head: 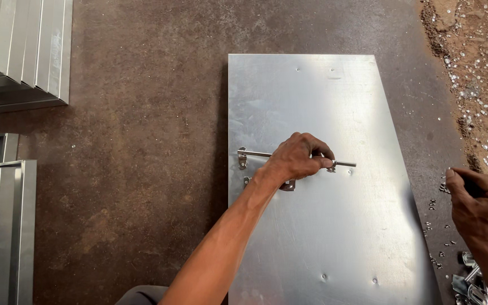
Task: The person assembles a metal panel by positioning a latch and handle, marking holes with a punch, and hammering pins into place on the metal surface.
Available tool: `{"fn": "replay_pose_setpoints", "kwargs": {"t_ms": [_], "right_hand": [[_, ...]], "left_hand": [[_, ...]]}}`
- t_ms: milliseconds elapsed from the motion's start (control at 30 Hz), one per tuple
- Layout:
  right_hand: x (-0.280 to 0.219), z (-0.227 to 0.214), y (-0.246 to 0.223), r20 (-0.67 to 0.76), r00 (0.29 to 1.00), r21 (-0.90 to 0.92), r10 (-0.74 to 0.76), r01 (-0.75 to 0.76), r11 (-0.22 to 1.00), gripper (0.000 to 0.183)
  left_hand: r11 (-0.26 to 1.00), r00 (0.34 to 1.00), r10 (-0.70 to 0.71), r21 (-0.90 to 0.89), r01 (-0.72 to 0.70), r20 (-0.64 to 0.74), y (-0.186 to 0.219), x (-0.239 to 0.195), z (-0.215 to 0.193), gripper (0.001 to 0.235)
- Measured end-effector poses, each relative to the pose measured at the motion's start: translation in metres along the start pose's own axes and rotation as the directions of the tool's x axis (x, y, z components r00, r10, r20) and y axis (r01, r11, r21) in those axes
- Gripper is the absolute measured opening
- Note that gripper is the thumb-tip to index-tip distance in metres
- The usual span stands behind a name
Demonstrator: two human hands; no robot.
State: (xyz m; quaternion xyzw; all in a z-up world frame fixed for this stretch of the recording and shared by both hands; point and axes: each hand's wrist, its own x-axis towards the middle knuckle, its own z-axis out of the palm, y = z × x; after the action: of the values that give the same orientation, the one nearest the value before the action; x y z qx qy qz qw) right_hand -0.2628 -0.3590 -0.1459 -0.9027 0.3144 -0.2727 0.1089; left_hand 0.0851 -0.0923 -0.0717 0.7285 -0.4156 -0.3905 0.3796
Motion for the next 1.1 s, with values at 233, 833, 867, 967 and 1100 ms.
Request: {"fn": "replay_pose_setpoints", "kwargs": {"t_ms": [233,833,867,967,1100], "right_hand": [[0.049,0.001,-0.092,-0.073,0.994,0.200,0.082,-0.066,0.978,0.019],[0.116,0.058,-0.257,0.628,0.754,0.355,-0.191,-0.058,0.933,0.027],[0.120,0.066,-0.266,0.627,0.755,0.356,-0.194,-0.056,0.933,0.027],[0.127,0.079,-0.282,0.712,0.657,0.340,-0.247,-0.015,0.940,0.026],[0.133,0.081,-0.292,0.796,0.556,0.288,-0.239,0.000,0.958,0.028]], "left_hand": [[0.985,0.996,0.089,-0.147,-0.087,0.007,0.015,-0.001,0.008,0.019],[0.890,0.888,0.185,0.456,0.031,-0.421,-0.028,-0.042,-0.007,0.015],[0.890,0.878,0.195,0.455,0.029,-0.438,-0.028,-0.041,-0.005,0.018],[0.924,0.873,0.140,0.378,0.054,-0.466,-0.037,-0.040,-0.005,0.019],[0.934,0.873,0.136,0.355,0.045,-0.469,-0.046,-0.035,-0.001,0.019]]}}
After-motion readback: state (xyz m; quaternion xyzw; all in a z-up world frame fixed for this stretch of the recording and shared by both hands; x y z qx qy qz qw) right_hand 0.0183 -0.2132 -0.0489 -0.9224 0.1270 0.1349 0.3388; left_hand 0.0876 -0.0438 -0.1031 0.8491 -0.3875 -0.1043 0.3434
